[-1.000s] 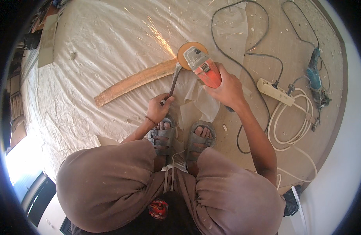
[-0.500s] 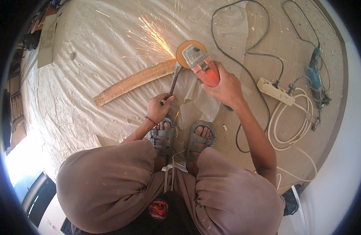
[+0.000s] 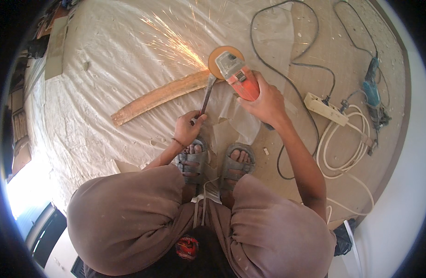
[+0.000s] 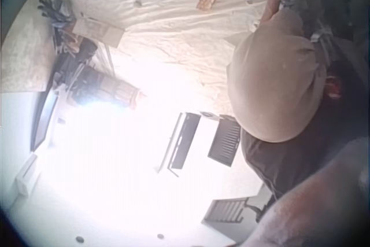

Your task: The person sits on the floor and uses an angle grinder to smooth or shape the end of a wooden piece, while holding a metal tool against it.

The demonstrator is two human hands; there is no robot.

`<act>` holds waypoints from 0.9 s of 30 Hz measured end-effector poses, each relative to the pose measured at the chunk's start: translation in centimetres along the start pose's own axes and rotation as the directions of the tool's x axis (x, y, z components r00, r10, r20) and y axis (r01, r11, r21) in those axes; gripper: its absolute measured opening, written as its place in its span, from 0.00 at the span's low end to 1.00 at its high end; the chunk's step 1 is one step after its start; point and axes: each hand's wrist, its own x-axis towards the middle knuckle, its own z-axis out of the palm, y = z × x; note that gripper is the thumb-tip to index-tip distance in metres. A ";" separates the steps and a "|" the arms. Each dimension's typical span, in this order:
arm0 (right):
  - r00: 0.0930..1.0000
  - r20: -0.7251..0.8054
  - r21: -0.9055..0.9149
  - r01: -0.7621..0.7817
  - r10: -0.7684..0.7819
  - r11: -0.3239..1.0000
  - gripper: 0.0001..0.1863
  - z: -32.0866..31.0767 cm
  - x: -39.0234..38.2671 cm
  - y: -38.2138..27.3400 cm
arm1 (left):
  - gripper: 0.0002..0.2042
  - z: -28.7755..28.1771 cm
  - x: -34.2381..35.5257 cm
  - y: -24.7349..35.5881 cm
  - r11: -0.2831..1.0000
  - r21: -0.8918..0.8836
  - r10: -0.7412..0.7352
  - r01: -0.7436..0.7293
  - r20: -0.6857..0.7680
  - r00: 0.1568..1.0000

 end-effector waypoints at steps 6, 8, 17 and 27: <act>1.000 0.019 0.018 0.008 -0.008 1.000 0.42 0.0 0.1 0.0 | 0.14 0.0 0.0 0.1 1.000 0.010 -0.010 0.010 -0.009 1.000; 1.000 0.019 0.018 0.008 -0.009 1.000 0.42 0.0 0.0 0.0 | 0.14 0.1 -0.1 0.2 1.000 0.006 0.004 -0.004 -0.017 1.000; 1.000 0.024 0.005 0.011 -0.011 1.000 0.43 0.0 0.3 -0.3 | 0.15 0.3 0.1 -0.5 0.997 0.037 0.068 -0.067 -0.023 0.997; 1.000 0.008 0.005 0.029 -0.029 1.000 0.43 0.4 0.4 -0.3 | 0.16 0.2 0.0 0.0 1.000 0.029 0.004 -0.004 -0.007 1.000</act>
